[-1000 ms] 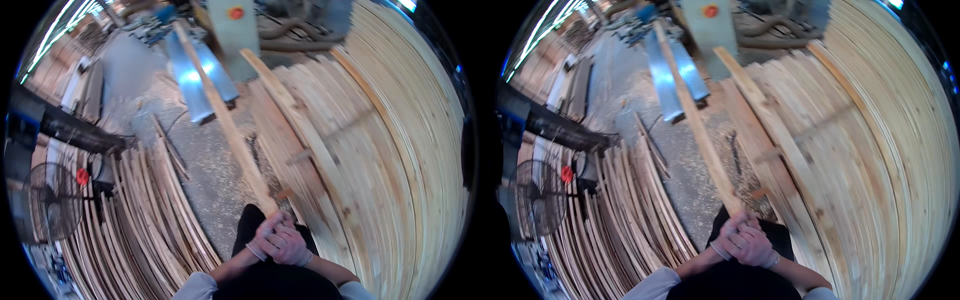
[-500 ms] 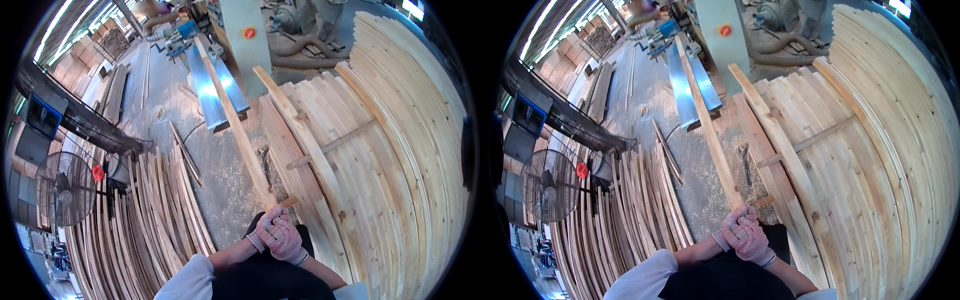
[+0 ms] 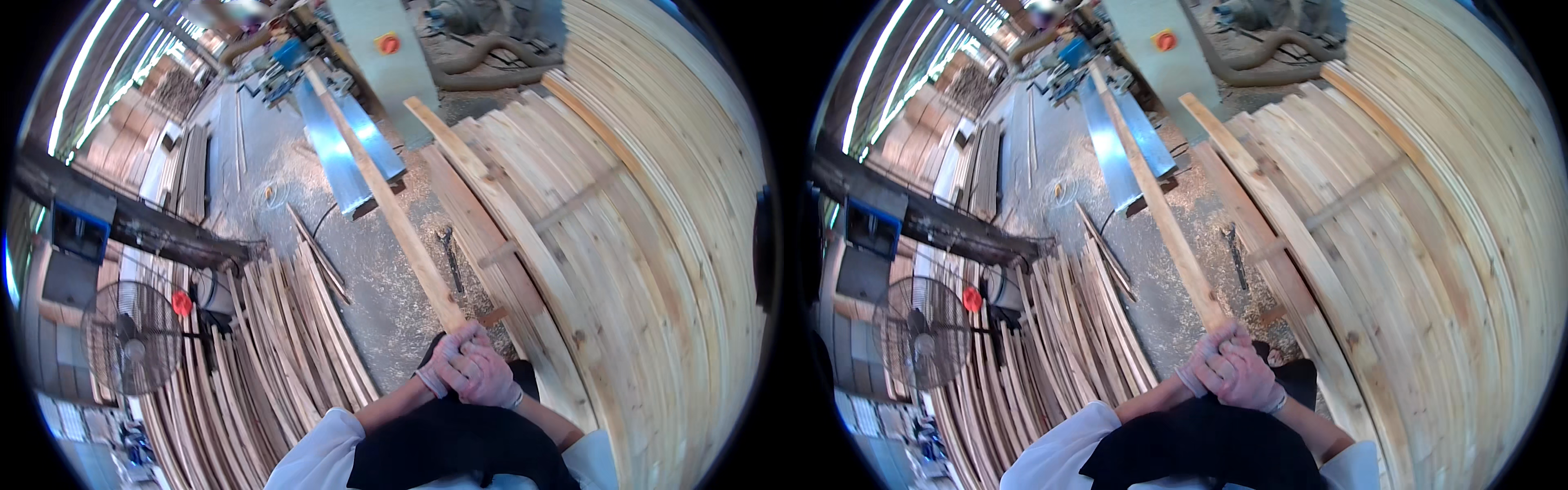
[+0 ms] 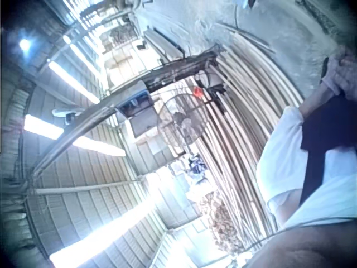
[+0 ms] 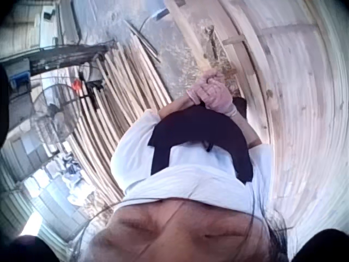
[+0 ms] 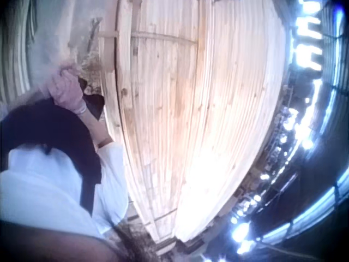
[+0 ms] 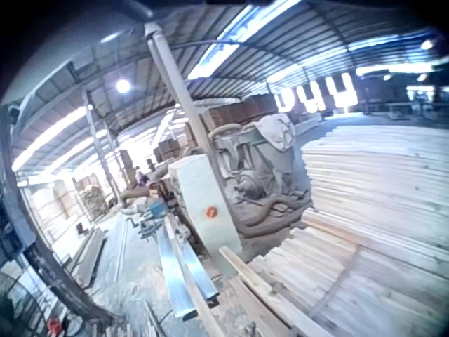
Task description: The person organizes wood planks by hand on a stack and سپس feeds a plank through a industrial woodworking machine.
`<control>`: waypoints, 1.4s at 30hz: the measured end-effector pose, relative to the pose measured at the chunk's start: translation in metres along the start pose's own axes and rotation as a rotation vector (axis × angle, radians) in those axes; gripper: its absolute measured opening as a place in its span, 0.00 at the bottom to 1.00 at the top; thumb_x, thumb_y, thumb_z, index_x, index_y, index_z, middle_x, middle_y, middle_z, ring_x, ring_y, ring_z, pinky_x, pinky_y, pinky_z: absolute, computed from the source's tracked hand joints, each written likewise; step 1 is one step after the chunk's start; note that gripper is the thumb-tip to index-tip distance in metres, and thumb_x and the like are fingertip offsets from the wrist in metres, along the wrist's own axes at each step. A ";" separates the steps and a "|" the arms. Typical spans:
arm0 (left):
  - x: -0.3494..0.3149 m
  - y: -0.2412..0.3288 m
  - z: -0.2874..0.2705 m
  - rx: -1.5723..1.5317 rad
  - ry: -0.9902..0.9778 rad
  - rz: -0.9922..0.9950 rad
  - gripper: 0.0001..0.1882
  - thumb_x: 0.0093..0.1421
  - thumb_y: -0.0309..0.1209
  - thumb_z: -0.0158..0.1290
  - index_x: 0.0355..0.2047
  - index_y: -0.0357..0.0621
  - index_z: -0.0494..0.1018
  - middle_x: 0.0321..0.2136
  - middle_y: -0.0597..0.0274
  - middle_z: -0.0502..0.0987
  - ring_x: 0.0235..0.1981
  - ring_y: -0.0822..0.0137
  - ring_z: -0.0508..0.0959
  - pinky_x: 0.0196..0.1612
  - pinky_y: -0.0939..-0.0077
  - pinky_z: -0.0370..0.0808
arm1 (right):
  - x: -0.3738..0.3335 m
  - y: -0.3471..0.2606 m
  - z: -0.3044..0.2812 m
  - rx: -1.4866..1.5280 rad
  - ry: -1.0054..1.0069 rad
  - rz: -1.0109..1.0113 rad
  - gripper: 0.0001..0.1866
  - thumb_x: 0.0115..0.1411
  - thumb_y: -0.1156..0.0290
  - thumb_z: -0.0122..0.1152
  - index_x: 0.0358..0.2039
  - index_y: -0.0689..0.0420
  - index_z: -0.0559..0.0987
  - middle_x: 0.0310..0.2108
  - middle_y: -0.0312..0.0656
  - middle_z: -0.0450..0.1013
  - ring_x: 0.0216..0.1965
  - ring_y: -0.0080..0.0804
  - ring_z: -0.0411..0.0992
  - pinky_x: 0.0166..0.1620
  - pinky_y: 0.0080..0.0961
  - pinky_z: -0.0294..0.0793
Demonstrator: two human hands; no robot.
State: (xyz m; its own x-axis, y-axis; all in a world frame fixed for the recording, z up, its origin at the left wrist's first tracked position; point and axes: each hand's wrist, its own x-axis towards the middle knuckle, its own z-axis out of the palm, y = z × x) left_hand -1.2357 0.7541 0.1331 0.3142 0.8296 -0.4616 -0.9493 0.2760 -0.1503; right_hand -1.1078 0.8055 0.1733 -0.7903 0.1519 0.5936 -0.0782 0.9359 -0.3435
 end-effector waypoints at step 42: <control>0.002 -0.009 -0.019 0.456 0.394 0.181 0.06 0.64 0.32 0.50 0.33 0.44 0.73 0.28 0.71 0.73 0.31 0.79 0.74 0.38 0.85 0.71 | -0.003 0.022 0.018 0.373 -0.064 0.089 0.11 0.36 0.70 0.59 0.26 0.49 0.77 0.27 0.34 0.70 0.30 0.35 0.71 0.36 0.32 0.74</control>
State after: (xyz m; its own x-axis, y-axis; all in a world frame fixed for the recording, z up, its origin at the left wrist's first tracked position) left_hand -1.2269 0.7443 0.1167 0.0418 0.6651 -0.7456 -0.8633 0.3997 0.3082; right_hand -1.1178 0.8198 0.1513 -0.8393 0.1957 0.5073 -0.2145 0.7382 -0.6396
